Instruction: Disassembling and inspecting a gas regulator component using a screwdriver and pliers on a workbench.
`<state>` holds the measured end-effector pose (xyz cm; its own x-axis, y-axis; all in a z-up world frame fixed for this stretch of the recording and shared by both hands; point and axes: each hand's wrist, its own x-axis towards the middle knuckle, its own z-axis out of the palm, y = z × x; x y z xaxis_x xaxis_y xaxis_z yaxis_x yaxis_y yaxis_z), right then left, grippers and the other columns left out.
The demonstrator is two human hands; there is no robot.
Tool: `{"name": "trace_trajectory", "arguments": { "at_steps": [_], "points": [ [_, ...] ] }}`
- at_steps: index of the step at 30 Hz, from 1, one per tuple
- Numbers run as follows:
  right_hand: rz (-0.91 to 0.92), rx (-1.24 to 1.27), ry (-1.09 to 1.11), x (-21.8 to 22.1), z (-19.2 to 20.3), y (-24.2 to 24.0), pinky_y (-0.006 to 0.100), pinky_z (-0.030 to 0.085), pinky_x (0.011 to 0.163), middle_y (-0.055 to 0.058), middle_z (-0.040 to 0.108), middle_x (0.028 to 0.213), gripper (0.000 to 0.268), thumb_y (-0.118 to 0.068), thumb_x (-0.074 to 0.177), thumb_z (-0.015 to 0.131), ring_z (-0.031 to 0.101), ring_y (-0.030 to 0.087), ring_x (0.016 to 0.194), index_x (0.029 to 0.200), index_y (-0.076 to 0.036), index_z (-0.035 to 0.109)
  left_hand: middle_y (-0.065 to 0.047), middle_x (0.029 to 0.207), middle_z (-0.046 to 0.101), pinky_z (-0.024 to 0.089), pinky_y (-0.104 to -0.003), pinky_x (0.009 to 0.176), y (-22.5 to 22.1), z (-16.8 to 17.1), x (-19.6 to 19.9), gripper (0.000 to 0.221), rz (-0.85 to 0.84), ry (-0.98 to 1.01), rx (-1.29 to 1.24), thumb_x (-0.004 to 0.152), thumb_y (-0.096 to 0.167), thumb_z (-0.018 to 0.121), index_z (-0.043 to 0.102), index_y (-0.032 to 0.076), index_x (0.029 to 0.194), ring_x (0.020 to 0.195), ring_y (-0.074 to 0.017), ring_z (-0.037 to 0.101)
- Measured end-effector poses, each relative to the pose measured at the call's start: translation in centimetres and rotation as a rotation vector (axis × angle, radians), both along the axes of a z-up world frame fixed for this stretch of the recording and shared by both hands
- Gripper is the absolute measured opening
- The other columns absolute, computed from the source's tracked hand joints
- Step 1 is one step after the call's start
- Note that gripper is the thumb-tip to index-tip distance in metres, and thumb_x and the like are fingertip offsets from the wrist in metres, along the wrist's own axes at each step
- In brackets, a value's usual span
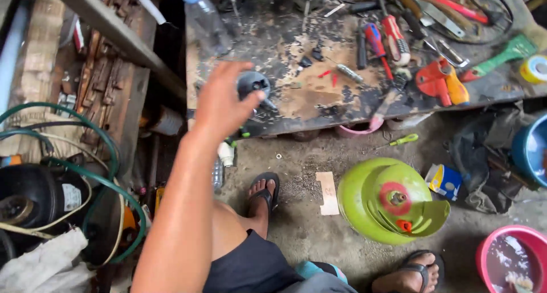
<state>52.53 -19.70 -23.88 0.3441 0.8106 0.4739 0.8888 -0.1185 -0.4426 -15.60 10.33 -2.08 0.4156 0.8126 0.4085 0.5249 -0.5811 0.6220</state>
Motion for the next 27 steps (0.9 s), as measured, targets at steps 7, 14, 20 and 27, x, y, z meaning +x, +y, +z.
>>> {"name": "trace_trajectory", "arguments": {
  "at_steps": [7,14,20,27],
  "points": [
    [0.267,-0.092,-0.24,-29.8,17.4,10.9,0.044,0.054,0.065,0.016,0.07,0.074,0.012,-0.01,0.094,0.083,0.07,0.036,0.071,0.104,-0.009,0.077,-0.015,0.113,0.063,0.056,-0.053,0.093,2.1,-2.2,0.7,0.064,0.044,0.352,-0.119,0.078,0.029,0.086,0.063,0.012,0.135,0.11,-0.0407,0.066],
    [0.442,-0.001,0.097,-42.9,16.0,23.2,0.038,0.055,0.063,0.006,0.068,0.069,0.012,-0.017,0.086,0.084,0.07,0.025,0.066,0.097,-0.015,0.078,-0.015,0.108,0.06,0.056,-0.057,0.088,2.4,-2.7,1.7,0.047,0.023,0.276,-0.169,0.082,0.02,0.083,0.07,0.015,0.127,0.102,-0.0424,0.07],
    [0.502,-0.045,0.594,-47.9,17.2,27.9,0.024,0.054,0.056,0.005,0.064,0.066,0.011,-0.005,0.09,0.071,0.066,0.011,0.056,0.101,-0.004,0.07,-0.012,0.111,0.057,0.055,-0.059,0.091,2.5,-2.6,1.9,0.045,0.07,0.278,-0.204,0.08,0.025,0.085,0.065,0.021,0.12,0.102,-0.0462,0.07],
    [0.465,-0.074,0.439,-47.8,16.9,29.4,0.026,0.052,0.051,0.006,0.062,0.067,0.011,-0.005,0.089,0.074,0.068,0.015,0.055,0.1,-0.005,0.07,-0.016,0.109,0.055,0.057,-0.06,0.087,2.3,-2.0,1.6,0.038,0.041,0.197,-0.245,0.084,0.021,0.081,0.065,0.014,0.118,0.1,-0.0512,0.069]
  ]
}}
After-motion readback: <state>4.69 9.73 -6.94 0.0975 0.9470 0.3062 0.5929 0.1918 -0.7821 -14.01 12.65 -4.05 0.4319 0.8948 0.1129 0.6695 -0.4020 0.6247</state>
